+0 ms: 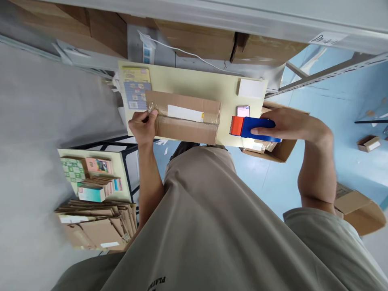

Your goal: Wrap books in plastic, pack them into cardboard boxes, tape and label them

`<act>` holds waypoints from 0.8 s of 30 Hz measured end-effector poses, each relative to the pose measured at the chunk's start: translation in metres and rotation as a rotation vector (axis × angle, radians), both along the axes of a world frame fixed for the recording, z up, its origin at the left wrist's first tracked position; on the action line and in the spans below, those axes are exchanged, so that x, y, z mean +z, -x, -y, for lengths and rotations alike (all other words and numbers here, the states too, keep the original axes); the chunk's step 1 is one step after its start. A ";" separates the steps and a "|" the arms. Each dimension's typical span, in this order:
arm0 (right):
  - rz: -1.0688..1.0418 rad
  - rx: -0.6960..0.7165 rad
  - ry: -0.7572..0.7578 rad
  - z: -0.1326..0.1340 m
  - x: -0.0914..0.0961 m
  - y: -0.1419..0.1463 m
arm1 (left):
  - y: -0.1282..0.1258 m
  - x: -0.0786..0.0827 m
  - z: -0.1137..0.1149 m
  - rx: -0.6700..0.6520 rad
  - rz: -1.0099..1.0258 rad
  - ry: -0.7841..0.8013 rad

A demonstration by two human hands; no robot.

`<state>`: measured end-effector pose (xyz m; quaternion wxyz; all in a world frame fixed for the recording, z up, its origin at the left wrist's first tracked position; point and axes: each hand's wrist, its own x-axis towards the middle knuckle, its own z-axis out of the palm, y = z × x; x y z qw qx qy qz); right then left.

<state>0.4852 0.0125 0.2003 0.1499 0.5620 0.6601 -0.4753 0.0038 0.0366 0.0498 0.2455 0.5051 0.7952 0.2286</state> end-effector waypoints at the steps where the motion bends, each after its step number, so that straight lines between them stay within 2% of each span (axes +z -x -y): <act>1: 0.012 0.014 0.001 0.000 -0.003 -0.003 | 0.000 -0.001 0.000 -0.007 -0.003 -0.005; 6: 0.144 0.049 -0.002 0.003 -0.026 0.001 | -0.004 -0.003 0.002 0.017 0.005 -0.023; 11: 0.296 -0.017 -0.040 0.017 -0.049 0.043 | -0.008 -0.002 0.003 0.019 -0.014 -0.011; 17: 0.435 -0.032 -0.131 0.039 -0.037 0.098 | -0.008 0.001 0.005 -0.005 -0.003 -0.009; 20: 0.469 -0.046 -0.193 0.045 -0.035 0.109 | -0.008 0.002 0.001 -0.029 0.006 -0.032; 24: 0.498 -0.096 -0.248 0.046 -0.046 0.114 | -0.007 0.002 -0.006 -0.084 -0.007 -0.041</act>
